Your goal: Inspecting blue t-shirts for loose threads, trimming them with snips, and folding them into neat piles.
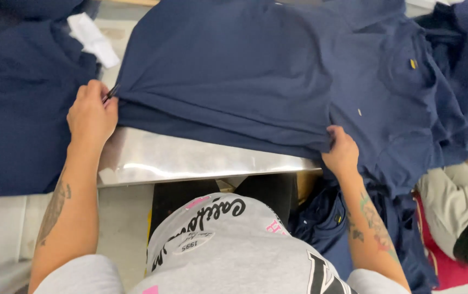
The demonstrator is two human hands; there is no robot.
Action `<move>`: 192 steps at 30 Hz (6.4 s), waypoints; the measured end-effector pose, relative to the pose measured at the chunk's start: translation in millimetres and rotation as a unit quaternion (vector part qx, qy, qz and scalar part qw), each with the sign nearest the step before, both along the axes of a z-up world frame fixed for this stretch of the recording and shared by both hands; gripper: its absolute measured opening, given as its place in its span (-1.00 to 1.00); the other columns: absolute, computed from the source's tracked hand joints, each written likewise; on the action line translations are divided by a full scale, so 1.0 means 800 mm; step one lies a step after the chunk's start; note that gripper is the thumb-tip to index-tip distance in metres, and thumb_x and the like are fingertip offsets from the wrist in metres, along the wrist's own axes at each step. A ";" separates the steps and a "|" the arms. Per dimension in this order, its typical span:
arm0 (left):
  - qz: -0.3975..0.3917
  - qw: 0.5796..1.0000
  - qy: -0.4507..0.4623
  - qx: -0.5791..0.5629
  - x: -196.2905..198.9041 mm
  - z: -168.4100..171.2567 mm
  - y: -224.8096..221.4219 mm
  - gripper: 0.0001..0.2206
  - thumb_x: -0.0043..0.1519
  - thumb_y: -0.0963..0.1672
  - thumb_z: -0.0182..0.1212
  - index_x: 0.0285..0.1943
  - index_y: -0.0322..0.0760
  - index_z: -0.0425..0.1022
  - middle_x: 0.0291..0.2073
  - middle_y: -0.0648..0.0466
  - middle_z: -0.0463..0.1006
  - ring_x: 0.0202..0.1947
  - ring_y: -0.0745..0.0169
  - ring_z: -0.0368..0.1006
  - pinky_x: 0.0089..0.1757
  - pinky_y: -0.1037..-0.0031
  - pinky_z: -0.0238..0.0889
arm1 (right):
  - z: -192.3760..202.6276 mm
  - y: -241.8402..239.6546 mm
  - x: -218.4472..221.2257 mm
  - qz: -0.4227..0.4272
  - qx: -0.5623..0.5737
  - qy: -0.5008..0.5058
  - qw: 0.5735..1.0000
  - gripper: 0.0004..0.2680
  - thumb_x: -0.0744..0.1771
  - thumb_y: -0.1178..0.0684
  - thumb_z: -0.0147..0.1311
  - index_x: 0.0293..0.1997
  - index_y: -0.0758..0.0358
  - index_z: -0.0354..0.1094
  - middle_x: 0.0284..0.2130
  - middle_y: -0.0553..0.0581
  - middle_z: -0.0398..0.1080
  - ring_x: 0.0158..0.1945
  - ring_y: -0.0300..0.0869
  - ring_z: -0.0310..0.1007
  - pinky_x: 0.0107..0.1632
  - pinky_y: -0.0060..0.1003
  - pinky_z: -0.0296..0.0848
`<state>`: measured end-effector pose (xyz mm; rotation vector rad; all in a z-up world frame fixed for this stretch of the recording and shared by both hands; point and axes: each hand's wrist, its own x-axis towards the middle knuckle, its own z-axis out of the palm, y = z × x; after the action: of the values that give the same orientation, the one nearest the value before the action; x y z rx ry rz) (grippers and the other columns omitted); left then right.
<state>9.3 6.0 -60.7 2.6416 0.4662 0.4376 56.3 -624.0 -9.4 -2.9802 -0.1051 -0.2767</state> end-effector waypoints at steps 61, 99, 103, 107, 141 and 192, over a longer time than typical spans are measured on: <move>-0.271 0.953 0.094 -0.097 -0.030 0.043 -0.280 -0.60 0.23 -0.06 0.26 0.24 -0.12 0.32 -0.07 0.01 0.36 -0.26 -0.27 0.60 -0.21 0.00 0.51 | 0.031 0.286 -0.121 0.360 0.432 0.286 0.776 -0.91 0.34 0.07 0.22 -0.19 0.23 0.48 -0.20 0.18 0.54 -0.09 0.02 0.57 -0.02 -0.07 0.48; -0.309 0.700 0.010 -0.644 -0.003 0.141 -0.232 -0.80 0.33 -0.09 0.09 -0.15 -0.33 0.54 -0.17 -0.01 0.70 -0.15 0.27 0.56 -0.01 0.46 0.36 | 0.071 0.143 0.072 -0.224 0.891 0.139 0.369 -0.47 0.28 -0.32 0.06 0.31 0.22 0.29 0.19 0.21 0.40 0.23 0.01 0.37 0.34 -0.06 0.30; -0.263 0.715 -0.024 -0.647 0.010 0.092 -0.244 -0.95 0.28 -0.19 0.23 -0.14 -0.26 0.50 -0.28 0.10 0.49 -0.26 0.35 0.40 -0.10 0.54 0.26 | 0.023 0.140 0.074 -0.204 0.900 0.137 0.360 -0.55 0.34 -0.24 -0.02 0.29 0.24 0.31 0.17 0.22 0.41 0.23 0.03 0.38 0.35 -0.05 0.30; -0.247 0.861 0.081 -0.437 0.024 0.119 -0.265 -0.68 0.18 -0.07 0.34 0.13 0.02 0.51 -0.15 0.22 0.60 -0.06 0.41 0.55 0.01 0.54 0.33 | -0.011 0.129 0.083 -0.165 0.914 0.117 0.352 -0.64 0.42 -0.13 -0.14 0.27 0.26 0.34 0.15 0.23 0.42 0.22 0.05 0.40 0.37 -0.04 0.29; -0.183 0.446 -0.147 -0.864 0.090 0.134 -0.274 -0.89 0.37 -0.18 0.18 0.03 -0.11 0.43 -0.62 0.26 0.01 -0.80 0.57 -0.08 -0.65 0.63 -0.18 | 0.038 0.205 0.061 -0.036 0.932 0.225 0.281 -0.93 0.37 0.12 0.17 -0.18 0.28 0.41 -0.33 0.07 0.53 -0.22 -0.23 0.55 -0.06 -0.36 0.59; -0.205 0.922 -0.327 -0.012 0.041 0.136 -0.277 -0.75 0.25 -0.05 0.34 0.11 0.11 0.58 -0.17 0.28 0.47 -0.44 0.32 0.51 -0.36 0.51 0.46 | 0.017 0.327 0.031 0.078 0.852 0.154 0.495 -0.90 0.40 0.12 0.11 -0.24 0.10 0.23 -0.33 0.10 0.58 -0.18 -0.16 0.65 0.06 -0.26 0.59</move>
<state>42.3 -215.7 48.1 2.2832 -0.2848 1.0948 81.2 -362.8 4.4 -0.9123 -0.0094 0.1728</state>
